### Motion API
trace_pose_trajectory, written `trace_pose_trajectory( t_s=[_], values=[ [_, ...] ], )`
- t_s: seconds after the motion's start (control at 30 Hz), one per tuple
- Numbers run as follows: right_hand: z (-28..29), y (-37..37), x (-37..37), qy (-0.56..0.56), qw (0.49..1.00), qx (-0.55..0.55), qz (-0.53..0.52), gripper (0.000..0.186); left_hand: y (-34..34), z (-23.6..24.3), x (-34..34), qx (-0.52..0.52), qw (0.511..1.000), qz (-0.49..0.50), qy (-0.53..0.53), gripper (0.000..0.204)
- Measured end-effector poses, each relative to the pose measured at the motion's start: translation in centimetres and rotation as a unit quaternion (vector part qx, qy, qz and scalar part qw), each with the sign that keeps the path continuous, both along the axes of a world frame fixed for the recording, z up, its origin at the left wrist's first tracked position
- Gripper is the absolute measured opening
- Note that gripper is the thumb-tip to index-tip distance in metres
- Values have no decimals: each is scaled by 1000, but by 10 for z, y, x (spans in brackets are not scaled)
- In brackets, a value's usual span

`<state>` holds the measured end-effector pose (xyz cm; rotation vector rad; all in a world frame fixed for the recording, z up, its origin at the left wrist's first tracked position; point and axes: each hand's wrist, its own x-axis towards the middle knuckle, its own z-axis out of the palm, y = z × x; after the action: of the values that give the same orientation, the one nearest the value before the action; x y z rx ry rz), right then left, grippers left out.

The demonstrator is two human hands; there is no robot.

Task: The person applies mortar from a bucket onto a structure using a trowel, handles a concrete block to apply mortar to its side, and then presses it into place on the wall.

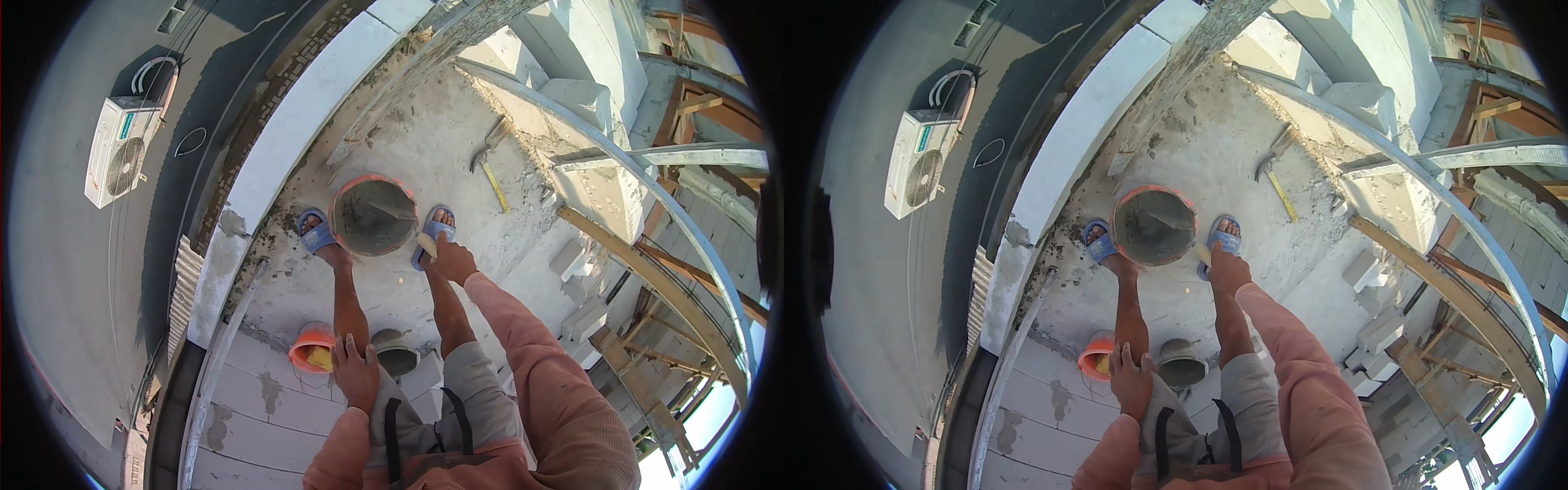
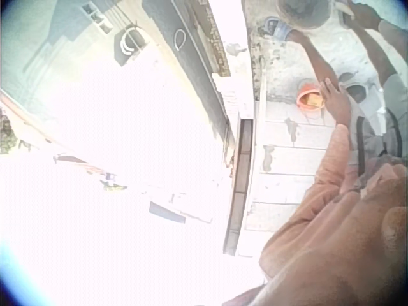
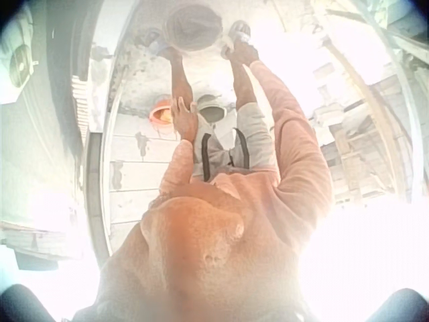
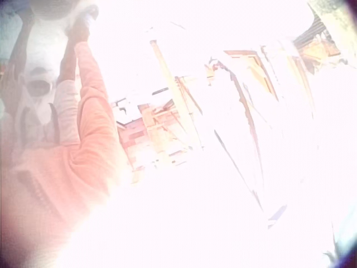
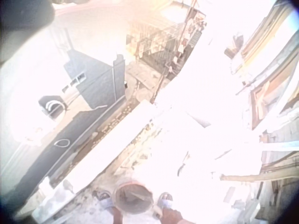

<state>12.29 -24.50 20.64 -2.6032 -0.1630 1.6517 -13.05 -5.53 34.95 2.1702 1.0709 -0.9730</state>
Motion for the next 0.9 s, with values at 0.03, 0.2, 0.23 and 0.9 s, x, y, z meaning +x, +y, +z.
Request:
trace_pose_trajectory(
  t_s=[0.03, 0.2, 0.23, 0.9],
  values=[
    [1, -7, 1, 7, 1000, -9, 3, 48, -5, -6, -8, 19, 999, -37, -18, 59],
    [-13, -42, -20, -85, 992, 60, 69, 64, -12, -10, 0, 48, 997, -64, 3, 49],
    [-19, -44, -22, -97, 990, 58, 83, 63, -13, -11, 0, 51, 996, -66, 13, 49],
    [58, -158, -64, -97, 981, 160, 61, 54, -16, -20, 3, 77, 992, -81, 60, 48]
  ],
)
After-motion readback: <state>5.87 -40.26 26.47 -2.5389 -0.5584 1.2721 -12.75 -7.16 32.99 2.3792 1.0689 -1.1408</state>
